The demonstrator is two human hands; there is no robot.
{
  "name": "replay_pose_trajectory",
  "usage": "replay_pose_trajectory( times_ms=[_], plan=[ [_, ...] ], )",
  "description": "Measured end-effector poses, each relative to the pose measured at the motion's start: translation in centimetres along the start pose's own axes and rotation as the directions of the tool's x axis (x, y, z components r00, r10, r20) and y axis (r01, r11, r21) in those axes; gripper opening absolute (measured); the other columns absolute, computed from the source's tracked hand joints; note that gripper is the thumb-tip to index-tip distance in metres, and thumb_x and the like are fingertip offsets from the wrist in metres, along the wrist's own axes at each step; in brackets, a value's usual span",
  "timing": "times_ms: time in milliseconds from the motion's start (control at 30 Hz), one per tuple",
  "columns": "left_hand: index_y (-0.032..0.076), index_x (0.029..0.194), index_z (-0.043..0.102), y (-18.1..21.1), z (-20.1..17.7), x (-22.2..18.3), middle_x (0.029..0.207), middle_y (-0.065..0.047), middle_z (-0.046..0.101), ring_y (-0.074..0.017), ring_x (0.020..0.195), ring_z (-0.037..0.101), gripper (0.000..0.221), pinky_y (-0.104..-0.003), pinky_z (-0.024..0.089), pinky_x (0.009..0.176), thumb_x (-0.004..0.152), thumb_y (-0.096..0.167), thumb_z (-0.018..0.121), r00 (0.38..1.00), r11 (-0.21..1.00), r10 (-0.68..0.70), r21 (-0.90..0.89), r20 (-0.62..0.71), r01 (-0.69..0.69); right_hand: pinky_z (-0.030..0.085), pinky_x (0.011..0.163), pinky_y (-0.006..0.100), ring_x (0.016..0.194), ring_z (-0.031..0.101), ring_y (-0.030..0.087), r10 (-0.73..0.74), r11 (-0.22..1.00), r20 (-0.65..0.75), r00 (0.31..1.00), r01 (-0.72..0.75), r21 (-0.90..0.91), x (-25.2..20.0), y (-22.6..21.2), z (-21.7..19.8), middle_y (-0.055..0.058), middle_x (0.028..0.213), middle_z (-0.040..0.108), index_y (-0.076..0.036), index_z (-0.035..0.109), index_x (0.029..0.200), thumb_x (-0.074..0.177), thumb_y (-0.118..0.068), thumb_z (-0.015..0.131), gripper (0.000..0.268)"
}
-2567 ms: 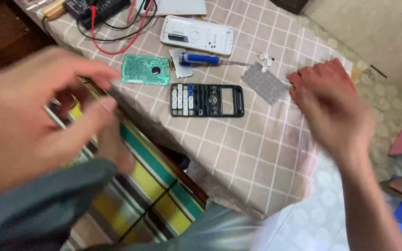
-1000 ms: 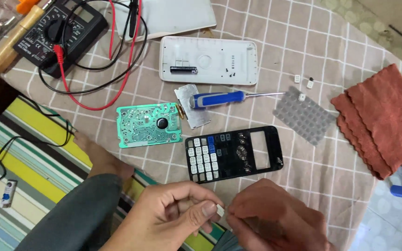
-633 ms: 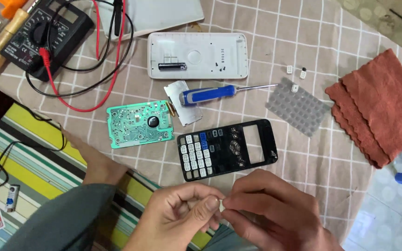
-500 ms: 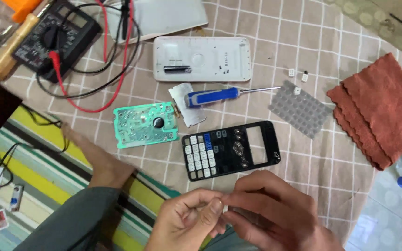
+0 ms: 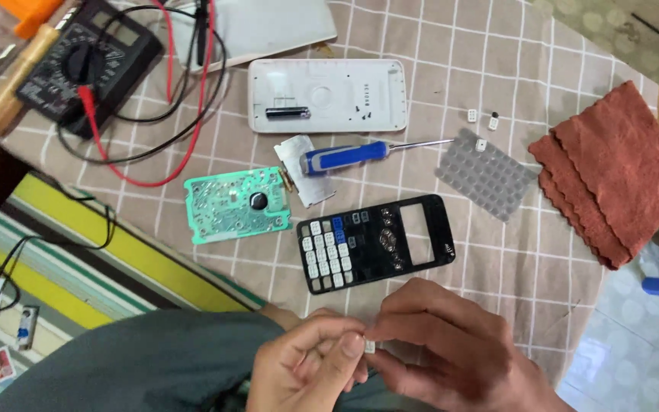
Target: Disassembling and reassembling a digital calculator to inspect or repair internal components like the LCD and PCB.
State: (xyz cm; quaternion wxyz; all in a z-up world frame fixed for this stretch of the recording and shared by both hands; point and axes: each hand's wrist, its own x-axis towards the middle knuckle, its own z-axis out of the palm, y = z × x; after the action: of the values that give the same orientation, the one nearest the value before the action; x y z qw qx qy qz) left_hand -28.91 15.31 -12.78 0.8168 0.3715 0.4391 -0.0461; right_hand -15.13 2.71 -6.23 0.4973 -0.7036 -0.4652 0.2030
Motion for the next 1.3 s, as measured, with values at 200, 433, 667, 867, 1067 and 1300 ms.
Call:
replay_pose_trajectory(
  times_ms=[200,433,667,867,1067,1300],
  plan=[
    [-0.009,0.085,0.082,0.7,0.1,1.7,0.076,-0.012,0.069,-0.0215,0.05,0.07,0.028,-0.031,0.053,0.045,0.085,0.019,0.082,0.905,0.909,0.407,0.043,0.123,-0.415,0.058,0.067,0.02,0.074,0.07,0.011,0.103,0.989,-0.061,0.993,-0.108,-0.1,1.0,0.2,-0.2,0.004,0.095,0.065,-0.012,0.074,0.103,0.085,-0.015,0.082,0.02],
    [-0.011,0.099,0.077,1.5,-0.2,2.4,0.085,-0.017,0.066,-0.0217,0.057,0.066,0.021,-0.03,0.046,0.047,0.093,0.009,0.073,0.896,0.96,0.278,-0.134,0.348,-0.246,0.062,0.068,0.021,0.075,0.074,0.012,0.102,0.986,-0.157,0.982,-0.121,-0.117,1.7,0.0,0.6,0.004,0.094,0.068,-0.014,0.074,0.1,0.084,-0.019,0.08,0.018],
    [-0.014,0.1,0.077,3.4,-1.2,1.0,0.089,-0.014,0.059,-0.0172,0.063,0.055,0.03,-0.03,0.04,0.055,0.094,0.014,0.067,0.877,0.983,0.14,-0.167,0.459,-0.07,0.053,0.065,0.024,0.066,0.066,0.011,0.019,0.942,-0.088,0.996,-0.047,-0.331,2.6,-1.5,0.5,-0.002,0.085,0.065,-0.013,0.073,0.096,0.084,-0.02,0.083,0.017],
    [-0.012,0.091,0.073,-2.0,-2.6,0.4,0.092,-0.022,0.067,-0.0314,0.074,0.078,0.01,-0.036,0.06,0.073,0.084,-0.009,0.079,0.924,0.955,0.238,-0.246,0.298,-0.166,0.058,0.064,0.027,0.064,0.068,0.015,-0.028,0.884,-0.161,0.987,-0.051,-0.465,1.1,-2.5,2.2,-0.001,0.078,0.068,-0.012,0.067,0.079,0.089,-0.021,0.068,0.013],
    [-0.016,0.089,0.072,-0.9,-1.3,0.0,0.08,-0.026,0.074,-0.0428,0.066,0.079,0.007,-0.046,0.059,0.059,0.084,-0.011,0.075,0.946,0.932,0.261,-0.304,0.19,-0.196,0.056,0.062,0.031,0.065,0.064,0.019,-0.136,0.876,0.002,0.991,0.122,-0.466,1.4,-1.2,1.2,0.004,0.087,0.067,-0.008,0.069,0.088,0.09,-0.013,0.071,0.007],
    [-0.024,0.111,0.076,-0.1,-2.7,0.3,0.058,-0.014,0.043,-0.0171,0.039,0.032,0.034,-0.042,0.022,0.042,0.095,0.005,0.069,0.978,0.937,0.011,-0.344,0.209,0.063,0.052,0.06,0.024,0.062,0.061,0.011,-0.081,0.901,-0.06,0.995,0.047,-0.431,2.7,-1.0,1.2,-0.003,0.081,0.063,-0.017,0.076,0.094,0.088,-0.021,0.072,0.008]
  ],
)
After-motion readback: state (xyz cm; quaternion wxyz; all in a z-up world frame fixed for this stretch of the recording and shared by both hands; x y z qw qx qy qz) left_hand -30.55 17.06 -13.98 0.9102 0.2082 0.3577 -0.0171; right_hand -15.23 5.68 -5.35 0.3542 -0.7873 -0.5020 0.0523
